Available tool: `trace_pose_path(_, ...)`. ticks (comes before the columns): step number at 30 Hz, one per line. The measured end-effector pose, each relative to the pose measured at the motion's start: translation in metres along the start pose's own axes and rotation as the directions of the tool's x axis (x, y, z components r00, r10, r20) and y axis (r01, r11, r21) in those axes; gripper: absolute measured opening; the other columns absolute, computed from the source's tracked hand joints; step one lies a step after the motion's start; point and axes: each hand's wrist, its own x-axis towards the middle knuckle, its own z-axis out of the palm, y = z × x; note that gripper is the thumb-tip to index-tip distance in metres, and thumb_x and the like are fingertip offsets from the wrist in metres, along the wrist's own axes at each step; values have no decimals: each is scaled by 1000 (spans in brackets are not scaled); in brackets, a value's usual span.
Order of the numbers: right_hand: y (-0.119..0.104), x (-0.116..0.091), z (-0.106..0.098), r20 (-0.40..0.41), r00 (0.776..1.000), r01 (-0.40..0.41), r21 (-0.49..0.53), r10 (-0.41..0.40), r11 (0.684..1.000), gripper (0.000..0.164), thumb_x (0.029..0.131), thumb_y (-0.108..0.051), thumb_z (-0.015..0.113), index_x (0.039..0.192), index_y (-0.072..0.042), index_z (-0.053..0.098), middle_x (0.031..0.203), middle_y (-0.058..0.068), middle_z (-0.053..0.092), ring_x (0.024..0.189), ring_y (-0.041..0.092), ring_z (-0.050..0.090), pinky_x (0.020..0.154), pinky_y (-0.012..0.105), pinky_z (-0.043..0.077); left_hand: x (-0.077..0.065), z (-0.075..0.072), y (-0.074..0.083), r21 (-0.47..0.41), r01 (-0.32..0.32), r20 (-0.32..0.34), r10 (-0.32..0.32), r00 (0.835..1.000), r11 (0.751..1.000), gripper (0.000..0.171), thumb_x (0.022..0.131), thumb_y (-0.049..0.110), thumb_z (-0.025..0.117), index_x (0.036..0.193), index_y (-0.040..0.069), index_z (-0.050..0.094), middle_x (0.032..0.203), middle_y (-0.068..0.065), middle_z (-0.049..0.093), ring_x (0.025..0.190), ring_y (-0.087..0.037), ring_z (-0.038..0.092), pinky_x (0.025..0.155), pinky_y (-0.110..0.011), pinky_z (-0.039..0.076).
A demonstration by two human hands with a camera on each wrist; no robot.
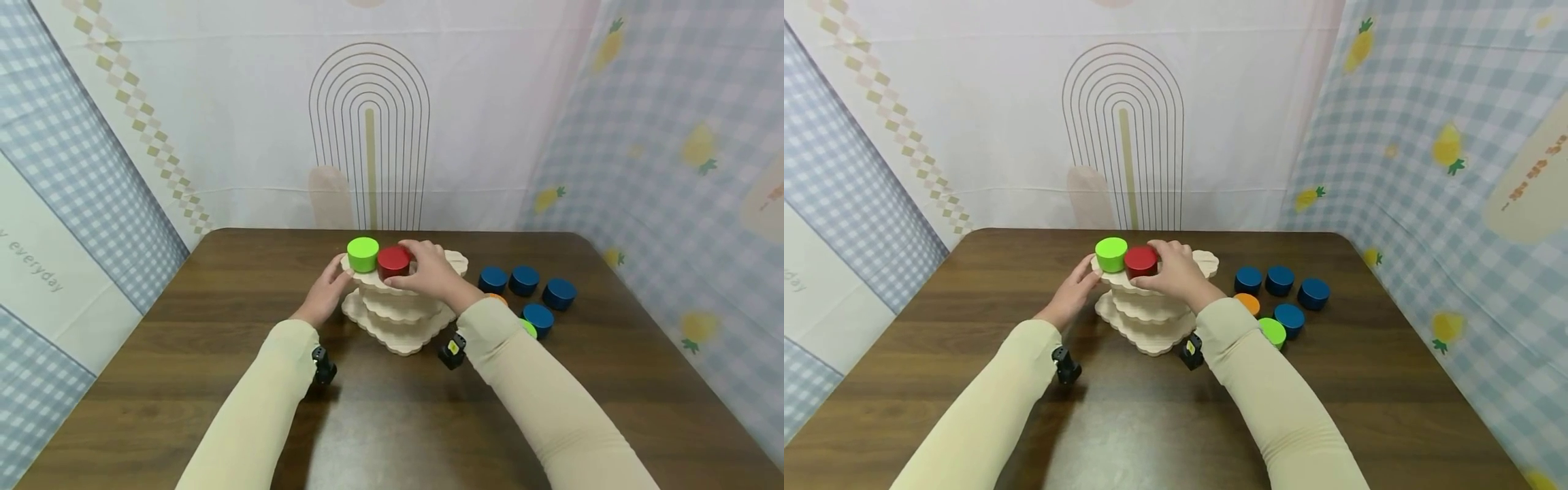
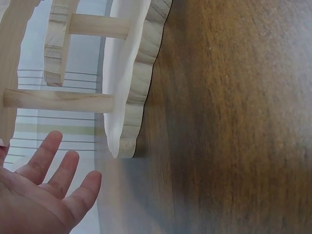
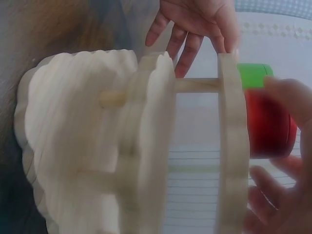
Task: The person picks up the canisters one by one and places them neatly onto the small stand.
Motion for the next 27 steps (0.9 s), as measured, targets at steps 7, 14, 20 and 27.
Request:
trace_pose_path(7, 9, -15, -7, -63, 994, 90, -81, -95, 993, 95, 77, -43, 78, 152, -17, 28, 150, 14, 31, 139, 34, 21, 107, 58, 32, 3, 0, 1, -10, -11, -4, 11, 1000, 1000, 55, 101, 36, 44, 151, 20, 28, 157, -10, 28, 141, -34, 28, 114, -52, 23)
trace_pose_path(14, 20, -35, -17, -120, 978, 149, -150, -168, 977, 96, 78, -44, 78, 153, -14, 26, 152, 13, 27, 141, 37, 20, 107, 60, 31, 2, 1, 2, -14, -15, 0, 15, 1000, 1000, 54, 102, 35, 44, 151, 19, 28, 155, -11, 30, 140, -34, 30, 114, -51, 24)
trace_pose_path(20, 32, -49, -24, -134, 967, 196, -167, -219, 966, 96, 79, -40, 79, 153, -11, 24, 153, 16, 24, 141, 39, 18, 109, 61, 27, 1, 1, -2, -13, -14, -5, 14, 1000, 1000, 53, 102, 35, 44, 150, 20, 29, 155, -11, 30, 140, -34, 29, 114, -52, 23)
trace_pose_path(27, 54, -65, -31, -164, 962, 187, -192, -219, 963, 95, 80, -39, 78, 153, -11, 25, 154, 17, 23, 141, 41, 16, 106, 62, 27, 2, 0, -4, -15, -14, 4, 14, 1000, 1000, 55, 102, 37, 44, 152, 20, 28, 157, -11, 27, 141, -35, 27, 114, -53, 23)
